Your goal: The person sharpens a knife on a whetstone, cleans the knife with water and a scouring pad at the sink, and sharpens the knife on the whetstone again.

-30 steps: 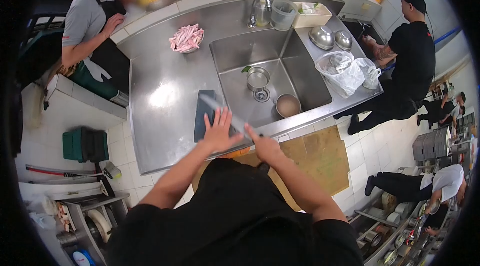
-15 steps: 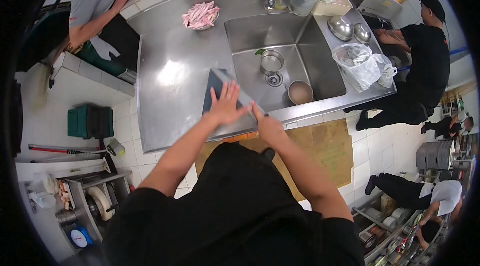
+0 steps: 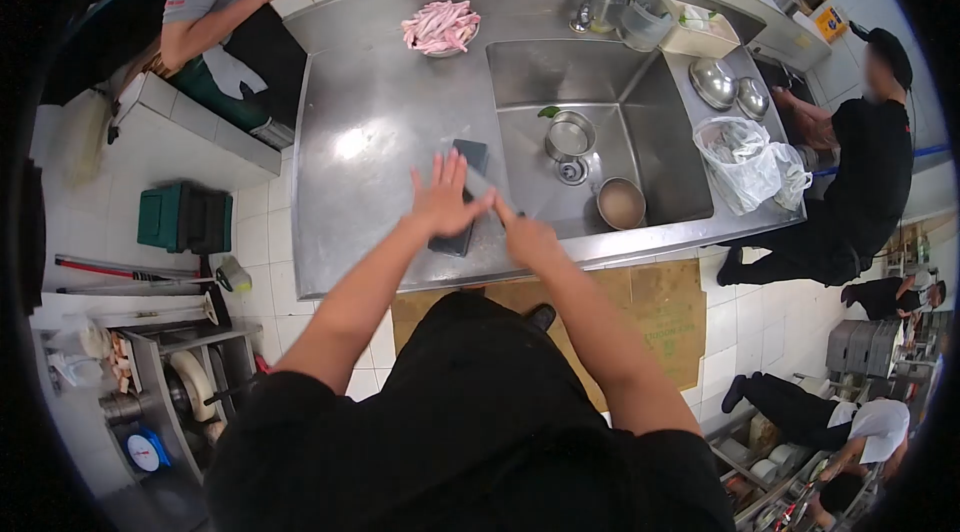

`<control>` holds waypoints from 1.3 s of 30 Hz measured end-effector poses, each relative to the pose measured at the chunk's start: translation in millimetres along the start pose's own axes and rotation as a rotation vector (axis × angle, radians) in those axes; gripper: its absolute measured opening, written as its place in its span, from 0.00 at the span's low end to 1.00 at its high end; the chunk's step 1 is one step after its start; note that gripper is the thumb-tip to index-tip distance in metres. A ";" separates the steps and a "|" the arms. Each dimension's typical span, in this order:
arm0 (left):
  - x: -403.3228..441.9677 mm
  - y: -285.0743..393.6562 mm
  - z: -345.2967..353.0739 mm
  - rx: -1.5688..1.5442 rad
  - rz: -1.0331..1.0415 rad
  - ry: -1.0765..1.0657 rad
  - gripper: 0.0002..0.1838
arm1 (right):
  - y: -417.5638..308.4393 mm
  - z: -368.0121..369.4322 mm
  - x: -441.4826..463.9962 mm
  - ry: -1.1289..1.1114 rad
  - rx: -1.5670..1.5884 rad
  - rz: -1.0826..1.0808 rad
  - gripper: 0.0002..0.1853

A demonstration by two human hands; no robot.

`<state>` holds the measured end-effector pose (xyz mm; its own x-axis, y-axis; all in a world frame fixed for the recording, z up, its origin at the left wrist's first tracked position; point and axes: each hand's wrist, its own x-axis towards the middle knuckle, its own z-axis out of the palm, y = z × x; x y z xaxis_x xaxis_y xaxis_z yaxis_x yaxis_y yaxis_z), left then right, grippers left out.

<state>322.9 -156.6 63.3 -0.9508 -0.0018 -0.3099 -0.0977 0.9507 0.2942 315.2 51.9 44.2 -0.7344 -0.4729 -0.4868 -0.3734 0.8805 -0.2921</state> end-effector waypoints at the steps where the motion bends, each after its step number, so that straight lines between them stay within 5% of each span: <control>1: 19.6 -6.8 -12.1 -0.002 -0.005 -0.001 0.64 | 0.4 3.5 26.9 0.044 0.018 -0.012 0.55; 4: 40.6 -20.8 -25.0 0.030 -0.055 -0.080 0.63 | -15.0 -16.6 37.8 0.036 0.000 -0.003 0.53; 10: -118.4 -9.4 44.6 0.098 0.070 -0.054 0.65 | -1.9 26.8 -66.9 -0.151 -0.055 -0.066 0.55; 15: -31.3 -19.6 28.3 0.014 0.080 0.063 0.66 | -1.4 -6.8 -17.7 -0.055 -0.039 -0.006 0.52; 20: 32.7 0.6 -17.9 0.101 0.012 -0.075 0.65 | -0.5 -26.2 11.8 0.026 0.003 0.060 0.51; 24: -64.3 18.4 46.2 0.193 0.248 -0.022 0.70 | 26.7 43.7 -85.4 0.115 -0.013 0.059 0.53; 28: -99.1 46.1 63.2 0.104 0.388 -0.113 0.71 | 41.1 49.7 -143.3 -0.043 -0.010 0.133 0.54; 33: -8.9 53.7 35.3 0.054 0.334 -0.082 0.68 | 42.0 15.5 -94.9 0.138 -0.036 0.199 0.54; 39: -91.7 70.9 56.3 0.102 0.368 -0.154 0.64 | 51.4 34.3 -170.8 -0.060 -0.021 0.144 0.52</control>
<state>419.7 -71.6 61.7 -0.8609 0.3829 -0.3350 0.2775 0.9053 0.3215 440.8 176.8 84.0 -0.7460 -0.3422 -0.5713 -0.2789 0.9396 -0.1985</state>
